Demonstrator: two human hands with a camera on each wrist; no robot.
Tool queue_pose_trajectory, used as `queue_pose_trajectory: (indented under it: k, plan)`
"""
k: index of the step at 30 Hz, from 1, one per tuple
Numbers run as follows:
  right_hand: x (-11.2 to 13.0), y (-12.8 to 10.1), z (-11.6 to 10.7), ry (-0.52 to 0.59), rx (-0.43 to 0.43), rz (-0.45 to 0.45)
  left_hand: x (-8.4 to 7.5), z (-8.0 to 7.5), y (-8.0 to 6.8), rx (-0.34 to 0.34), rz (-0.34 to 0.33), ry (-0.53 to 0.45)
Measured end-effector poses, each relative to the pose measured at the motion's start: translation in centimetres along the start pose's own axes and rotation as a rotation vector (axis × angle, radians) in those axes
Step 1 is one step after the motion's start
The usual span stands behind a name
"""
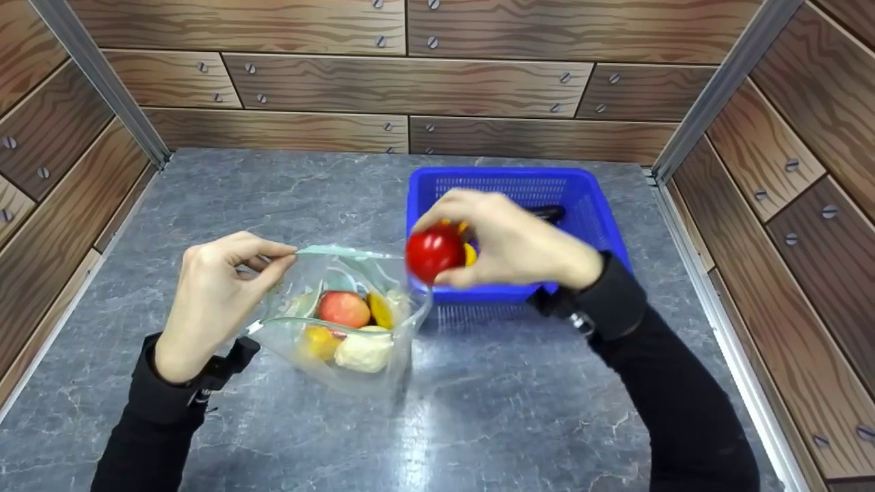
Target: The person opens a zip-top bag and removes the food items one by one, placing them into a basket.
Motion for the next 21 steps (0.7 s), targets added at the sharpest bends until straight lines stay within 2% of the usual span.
queue_pose_trajectory:
  k: [3,6,12,21]
  plan:
    - [-2.5,0.3,-0.7,-0.026,-0.033,0.071,0.0,0.0,0.0,0.003,-0.005,0.005]
    - [-5.1,0.7,-0.6,-0.057,-0.031,0.167,0.0,-0.1,0.1,0.005,-0.007,0.006]
    - [-9.9,2.1,1.4,-0.094,0.077,0.346,0.0,-0.2,0.1,-0.003,-0.014,0.008]
    - [-15.3,4.1,4.9,-0.168,0.211,0.443,0.1,-0.2,0.1,-0.001,-0.016,0.008]
Point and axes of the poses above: each hand's wrist, its own y-axis towards the middle knuckle, its own z-axis out of the palm, x = y × z, the point moved 3 cm from there along y, towards the middle knuckle, and after that the axes turned 9 degrees about z, right-handed, at the moved point
